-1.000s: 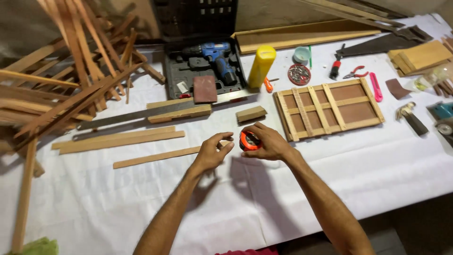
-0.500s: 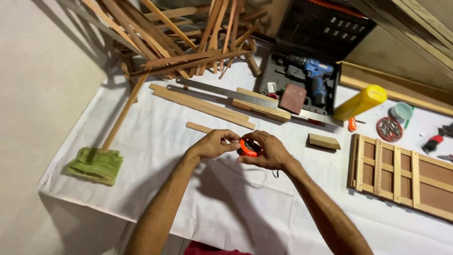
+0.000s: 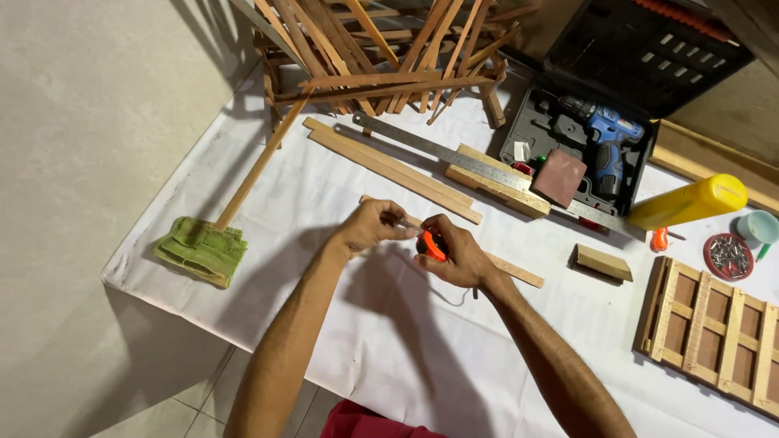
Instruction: The person assembles a small wooden frame by hammering nails into a grid of wooden slats. They measure the frame with a tape measure, use a utility knife to trim or mark the wood, and handle additional wooden pieces and tools on the workbench.
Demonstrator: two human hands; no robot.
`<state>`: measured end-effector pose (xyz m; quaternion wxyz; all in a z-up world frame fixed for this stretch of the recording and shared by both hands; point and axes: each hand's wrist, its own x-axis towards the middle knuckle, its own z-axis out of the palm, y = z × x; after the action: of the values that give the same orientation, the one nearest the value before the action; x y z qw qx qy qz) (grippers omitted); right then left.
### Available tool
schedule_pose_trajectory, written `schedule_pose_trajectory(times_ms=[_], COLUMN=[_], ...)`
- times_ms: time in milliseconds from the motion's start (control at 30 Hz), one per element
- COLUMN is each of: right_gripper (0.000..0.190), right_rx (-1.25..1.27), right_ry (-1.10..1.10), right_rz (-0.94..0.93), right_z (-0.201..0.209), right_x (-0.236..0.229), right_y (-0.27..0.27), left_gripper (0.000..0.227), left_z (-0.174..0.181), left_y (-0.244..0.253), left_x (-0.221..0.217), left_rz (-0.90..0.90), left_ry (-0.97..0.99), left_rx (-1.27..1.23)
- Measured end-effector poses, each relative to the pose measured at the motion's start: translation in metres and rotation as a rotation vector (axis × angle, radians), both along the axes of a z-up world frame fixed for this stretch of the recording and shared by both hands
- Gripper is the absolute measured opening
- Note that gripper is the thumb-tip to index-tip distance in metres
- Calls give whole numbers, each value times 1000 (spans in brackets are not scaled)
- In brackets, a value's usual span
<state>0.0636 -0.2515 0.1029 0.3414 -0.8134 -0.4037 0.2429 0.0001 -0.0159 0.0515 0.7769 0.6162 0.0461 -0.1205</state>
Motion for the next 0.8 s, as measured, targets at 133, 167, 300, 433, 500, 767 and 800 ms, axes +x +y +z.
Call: schedule_pose_trajectory(times_ms=[133, 167, 300, 433, 500, 767, 800], right_gripper=[75, 67, 56, 53, 51, 49, 48], right_rx=[-197, -179, -461, -528, -367, -335, -330], right_ry=[158, 115, 182, 202, 225, 196, 203], right_rz=[-81, -27, -128, -187, -172, -172, -181], right_z=[16, -5, -11, -24, -43, -56, -58], right_x=[10, 22, 39, 45, 51, 55, 55], right_y=[-17, -32, -57, -73, -85, -89, -89], left_gripper=[38, 33, 23, 23, 24, 23, 23], left_z=[-32, -37, -61, -73, -78, -77, -76], left_y=[45, 49, 48, 35, 34, 29, 29], left_x=[20, 22, 28, 30, 27, 26, 26], left_rz=[176, 250, 454, 628, 692, 728, 726], left_ry=[18, 19, -113, -52, -119, -183, -173], left_rx=[39, 171, 532, 756, 862, 908, 925])
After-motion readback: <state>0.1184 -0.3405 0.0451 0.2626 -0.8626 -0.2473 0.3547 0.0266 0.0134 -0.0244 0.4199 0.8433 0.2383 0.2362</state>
